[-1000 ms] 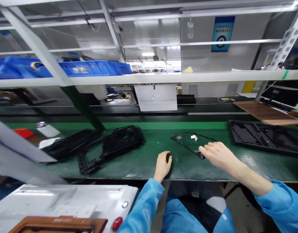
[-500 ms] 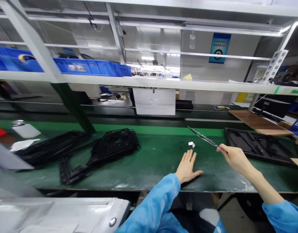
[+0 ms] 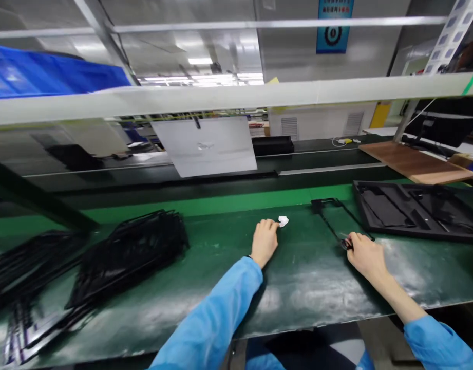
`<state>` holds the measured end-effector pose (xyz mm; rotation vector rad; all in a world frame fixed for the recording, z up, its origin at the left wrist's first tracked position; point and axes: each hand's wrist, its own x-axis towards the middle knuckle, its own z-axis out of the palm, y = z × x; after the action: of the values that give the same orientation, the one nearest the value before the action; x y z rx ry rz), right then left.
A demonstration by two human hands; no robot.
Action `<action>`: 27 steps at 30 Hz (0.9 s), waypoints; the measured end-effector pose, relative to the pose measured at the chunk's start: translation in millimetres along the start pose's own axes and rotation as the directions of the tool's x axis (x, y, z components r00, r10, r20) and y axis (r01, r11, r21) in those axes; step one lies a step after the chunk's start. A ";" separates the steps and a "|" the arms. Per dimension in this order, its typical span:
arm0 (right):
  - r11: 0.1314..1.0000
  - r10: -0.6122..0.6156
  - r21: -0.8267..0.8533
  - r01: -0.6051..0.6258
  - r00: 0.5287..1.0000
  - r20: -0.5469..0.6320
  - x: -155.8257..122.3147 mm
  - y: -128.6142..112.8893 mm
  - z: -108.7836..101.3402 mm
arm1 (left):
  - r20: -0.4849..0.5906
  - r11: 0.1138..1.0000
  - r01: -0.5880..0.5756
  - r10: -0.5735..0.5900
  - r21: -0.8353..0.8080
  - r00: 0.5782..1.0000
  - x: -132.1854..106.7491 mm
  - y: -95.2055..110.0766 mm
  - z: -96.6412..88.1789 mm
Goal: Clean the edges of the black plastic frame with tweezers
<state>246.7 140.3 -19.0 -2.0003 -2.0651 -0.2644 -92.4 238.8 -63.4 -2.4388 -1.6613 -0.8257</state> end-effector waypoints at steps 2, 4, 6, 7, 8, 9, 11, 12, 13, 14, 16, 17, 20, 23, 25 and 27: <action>1.000 0.000 0.031 -0.003 0.996 0.093 0.8 5.0 -4.9 | -0.018 0.998 0.063 -0.063 0.018 0.998 2.1 -25.1 -9.0; 0.995 -0.060 0.087 0.044 0.980 0.190 1.4 8.6 -18.2 | 0.019 0.998 0.068 -0.068 0.015 0.997 0.3 -37.0 -12.8; 0.982 -0.136 0.161 0.096 0.956 0.261 7.0 3.1 -35.2 | 0.113 1.000 0.007 -0.006 -0.015 0.994 -5.1 -35.1 -13.1; 0.980 -0.112 0.189 0.065 0.962 0.251 13.1 -5.2 -42.5 | 0.166 0.998 -0.037 0.044 -0.041 0.985 -8.5 -29.7 -12.8; 0.974 -0.083 0.222 0.037 0.975 0.204 21.4 -17.5 -47.7 | 0.214 0.994 -0.084 0.098 -0.072 0.972 -12.1 -22.2 -12.9; 0.956 -0.109 0.287 0.059 0.981 0.160 31.7 -33.2 -49.9 | 0.250 0.987 -0.127 0.149 -0.101 0.957 -15.6 -13.5 -13.6; 0.909 -0.220 0.389 0.147 0.964 0.150 55.6 -70.3 -43.9 | 0.285 0.976 -0.169 0.202 -0.137 0.937 -22.8 2.8 -18.0; 0.895 -0.264 0.408 0.180 0.952 0.158 67.7 -88.6 -36.1 | 0.293 0.973 -0.177 0.214 -0.147 0.932 -26.5 8.2 -21.8; 0.882 -0.301 0.422 0.208 0.939 0.166 78.7 -104.6 -26.3 | 0.297 0.973 -0.177 0.215 -0.150 0.930 -30.6 10.5 -26.5; 0.873 -0.325 0.432 0.225 0.930 0.172 88.3 -117.2 -15.5 | 0.297 0.974 -0.171 0.208 -0.146 0.932 -34.9 9.5 -31.9; 0.856 -0.356 0.456 0.244 0.917 0.178 102.2 -129.6 4.5 | 0.295 0.982 -0.148 0.178 -0.121 0.939 -44.4 -1.0 -43.1; 0.841 -0.371 0.478 0.253 0.913 0.170 106.7 -129.7 12.1 | 0.294 0.986 -0.128 0.154 -0.103 0.943 -49.0 -8.7 -47.8; 0.795 -0.359 0.556 0.242 0.927 0.109 114.9 -113.6 22.5 | 0.304 0.993 -0.107 0.120 -0.058 0.945 -56.9 -26.5 -52.9; 0.761 -0.288 0.618 0.197 0.956 0.050 119.5 -92.8 20.8 | 0.262 0.987 -0.135 0.153 -0.085 0.953 -45.5 -21.0 -40.4; 0.742 -0.246 0.649 0.171 0.969 0.027 120.3 -83.5 18.4 | 0.236 0.983 -0.144 0.168 -0.117 0.957 -25.7 -6.0 -24.8; 0.724 -0.211 0.674 0.148 0.977 0.012 118.5 -77.9 17.3 | 0.199 0.979 -0.141 0.169 -0.144 0.965 -1.3 11.5 -7.9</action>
<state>165.2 255.3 4.3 -1.3828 -2.0006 0.4937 -85.7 230.1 -54.6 -2.7900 -1.4933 -0.6944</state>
